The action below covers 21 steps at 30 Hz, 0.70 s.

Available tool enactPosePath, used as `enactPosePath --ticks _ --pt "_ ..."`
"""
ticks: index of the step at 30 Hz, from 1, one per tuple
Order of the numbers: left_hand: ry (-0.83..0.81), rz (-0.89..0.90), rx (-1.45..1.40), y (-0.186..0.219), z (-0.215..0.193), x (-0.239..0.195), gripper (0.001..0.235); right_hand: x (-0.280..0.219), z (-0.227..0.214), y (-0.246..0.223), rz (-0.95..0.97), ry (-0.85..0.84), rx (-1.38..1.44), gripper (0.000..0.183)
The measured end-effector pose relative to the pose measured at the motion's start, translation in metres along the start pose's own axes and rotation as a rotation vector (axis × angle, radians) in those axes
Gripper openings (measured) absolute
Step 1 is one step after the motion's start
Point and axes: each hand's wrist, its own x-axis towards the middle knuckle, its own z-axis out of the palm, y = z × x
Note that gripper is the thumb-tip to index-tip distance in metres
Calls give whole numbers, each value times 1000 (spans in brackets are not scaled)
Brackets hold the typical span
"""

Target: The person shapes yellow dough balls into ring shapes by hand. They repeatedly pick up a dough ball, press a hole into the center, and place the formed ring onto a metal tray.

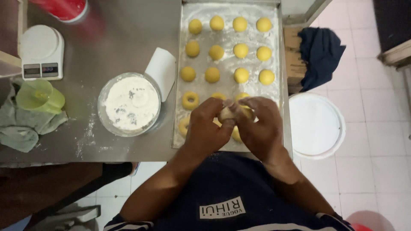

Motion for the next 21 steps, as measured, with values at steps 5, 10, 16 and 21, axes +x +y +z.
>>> enactPosePath --ticks 5,10,16,21 --pt "-123 54 262 13 -3 12 22 -1 -5 0 95 -21 -53 14" --pt "-247 107 399 7 3 20 34 -20 -15 7 378 -152 90 19" --pt "-378 -377 -26 -51 37 15 31 -76 0 28 1187 -183 899 28" --pt "-619 -947 -53 -127 73 -17 25 -126 -1 37 1490 -122 1070 33"
